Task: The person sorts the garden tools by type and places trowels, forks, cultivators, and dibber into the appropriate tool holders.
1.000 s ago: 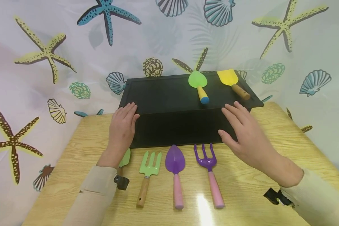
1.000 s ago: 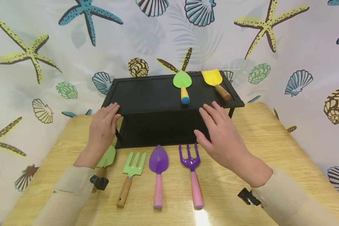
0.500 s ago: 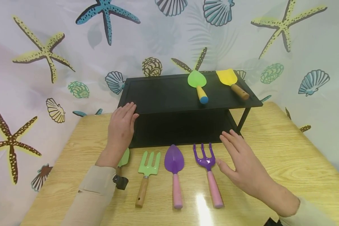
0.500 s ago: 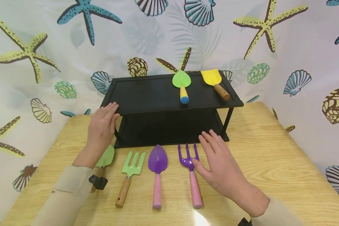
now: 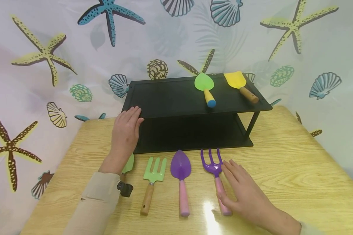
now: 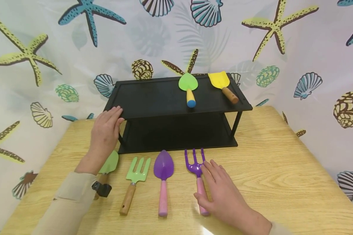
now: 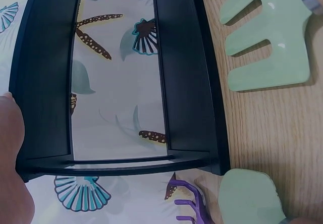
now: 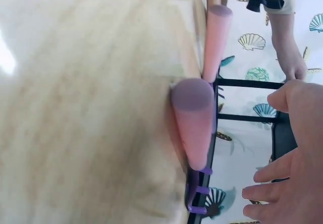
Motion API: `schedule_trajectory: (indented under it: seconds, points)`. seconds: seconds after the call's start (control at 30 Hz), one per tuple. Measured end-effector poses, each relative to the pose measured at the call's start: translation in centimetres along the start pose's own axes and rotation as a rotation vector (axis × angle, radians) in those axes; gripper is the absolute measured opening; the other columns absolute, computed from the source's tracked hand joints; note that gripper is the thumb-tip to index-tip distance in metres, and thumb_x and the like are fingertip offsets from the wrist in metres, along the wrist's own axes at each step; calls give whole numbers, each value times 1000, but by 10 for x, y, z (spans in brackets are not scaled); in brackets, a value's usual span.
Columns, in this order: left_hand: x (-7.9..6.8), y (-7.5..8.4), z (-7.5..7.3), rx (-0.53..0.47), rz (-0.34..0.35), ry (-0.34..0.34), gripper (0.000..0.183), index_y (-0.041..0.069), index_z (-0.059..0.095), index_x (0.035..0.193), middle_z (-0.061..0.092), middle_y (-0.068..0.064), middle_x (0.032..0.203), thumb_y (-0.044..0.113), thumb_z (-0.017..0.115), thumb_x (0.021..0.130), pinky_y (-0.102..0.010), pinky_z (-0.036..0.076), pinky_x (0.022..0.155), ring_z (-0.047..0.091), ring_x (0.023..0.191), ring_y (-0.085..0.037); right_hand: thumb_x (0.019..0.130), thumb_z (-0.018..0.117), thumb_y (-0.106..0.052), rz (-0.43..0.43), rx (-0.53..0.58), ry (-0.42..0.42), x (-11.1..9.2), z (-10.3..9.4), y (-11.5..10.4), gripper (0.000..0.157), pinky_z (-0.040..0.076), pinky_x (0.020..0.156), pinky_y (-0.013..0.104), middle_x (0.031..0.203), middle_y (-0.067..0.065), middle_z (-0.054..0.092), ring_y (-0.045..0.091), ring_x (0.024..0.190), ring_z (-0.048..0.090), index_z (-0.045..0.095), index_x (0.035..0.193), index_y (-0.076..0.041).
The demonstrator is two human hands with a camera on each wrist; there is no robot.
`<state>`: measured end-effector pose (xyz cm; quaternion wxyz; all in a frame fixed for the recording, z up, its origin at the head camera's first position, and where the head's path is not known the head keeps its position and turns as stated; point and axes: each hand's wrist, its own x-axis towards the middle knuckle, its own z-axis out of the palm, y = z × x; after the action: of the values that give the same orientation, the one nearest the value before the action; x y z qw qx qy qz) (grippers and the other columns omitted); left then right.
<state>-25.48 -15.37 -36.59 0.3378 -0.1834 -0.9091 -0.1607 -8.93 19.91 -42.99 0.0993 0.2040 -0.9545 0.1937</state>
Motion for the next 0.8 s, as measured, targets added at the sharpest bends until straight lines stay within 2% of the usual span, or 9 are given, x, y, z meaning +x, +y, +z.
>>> schedule_trajectory:
  seconds: [0.07, 0.1, 0.27, 0.33, 0.47, 0.5, 0.6, 0.7, 0.8]
  points:
    - [0, 0, -1, 1, -3, -4, 41, -1, 59, 135, 60, -16, 139, 22, 54, 102, -46, 35, 120, 53, 134, -30, 90, 69, -40, -25, -22, -1, -2, 5, -1, 76, 11, 128, 35, 157, 15, 39, 40, 146, 31, 43, 147, 2]
    - [0, 0, -1, 2, -5, -6, 41, 0, 59, 135, 60, -16, 139, 22, 54, 102, -45, 35, 120, 53, 134, -30, 88, 70, -41, -38, -33, 2, -2, 7, -2, 77, 13, 128, 36, 156, 16, 39, 40, 146, 33, 43, 146, 3]
    - [0, -1, -1, 1, -8, -12, 41, 0, 58, 136, 59, -15, 140, 23, 53, 102, -45, 34, 120, 53, 135, -30, 83, 73, -46, -59, -72, -41, -3, 16, -6, 86, 31, 119, 50, 156, 18, 40, 38, 144, 37, 44, 146, 3]
    - [0, -1, -1, 1, -8, -11, 41, 0, 58, 136, 59, -15, 140, 23, 53, 102, -45, 34, 120, 53, 135, -29, 80, 75, -48, -70, -78, -57, -4, 19, -7, 90, 25, 124, 44, 157, 18, 38, 36, 145, 37, 42, 147, 3]
    - [0, -1, 0, -3, -5, 0, 41, 0, 59, 135, 60, -15, 139, 23, 53, 102, -45, 35, 120, 53, 134, -30, 78, 76, -53, -90, -86, -88, -6, 23, -9, 98, -3, 125, 20, 158, 20, 35, 34, 147, 35, 39, 149, 4]
    - [0, -1, 0, -4, -4, 4, 41, 0, 59, 135, 60, -15, 139, 23, 53, 102, -45, 35, 120, 54, 134, -30, 77, 76, -53, -97, -88, -93, -6, 24, -9, 99, -2, 125, 20, 158, 20, 35, 35, 147, 34, 38, 148, 4]
    - [-1, -2, 0, -7, 0, 13, 40, 0, 60, 134, 60, -15, 139, 23, 54, 102, -45, 35, 119, 54, 133, -30, 79, 75, -55, -89, -96, -139, -6, 26, -11, 100, 14, 126, 34, 159, 20, 32, 34, 149, 31, 36, 150, 4]
    - [-1, -2, 0, -14, 4, 21, 40, -1, 60, 134, 61, -16, 138, 23, 54, 102, -45, 36, 119, 55, 133, -30, 81, 73, -53, -99, -113, -168, -6, 27, -11, 97, 32, 118, 51, 159, 22, 32, 36, 148, 32, 36, 149, 6]
    - [-1, -2, 0, -17, 5, 22, 40, -1, 60, 134, 61, -16, 138, 22, 54, 102, -45, 36, 119, 55, 133, -30, 84, 72, -49, -112, -123, -181, -6, 29, -10, 94, 33, 117, 53, 158, 24, 32, 39, 147, 32, 36, 148, 8]
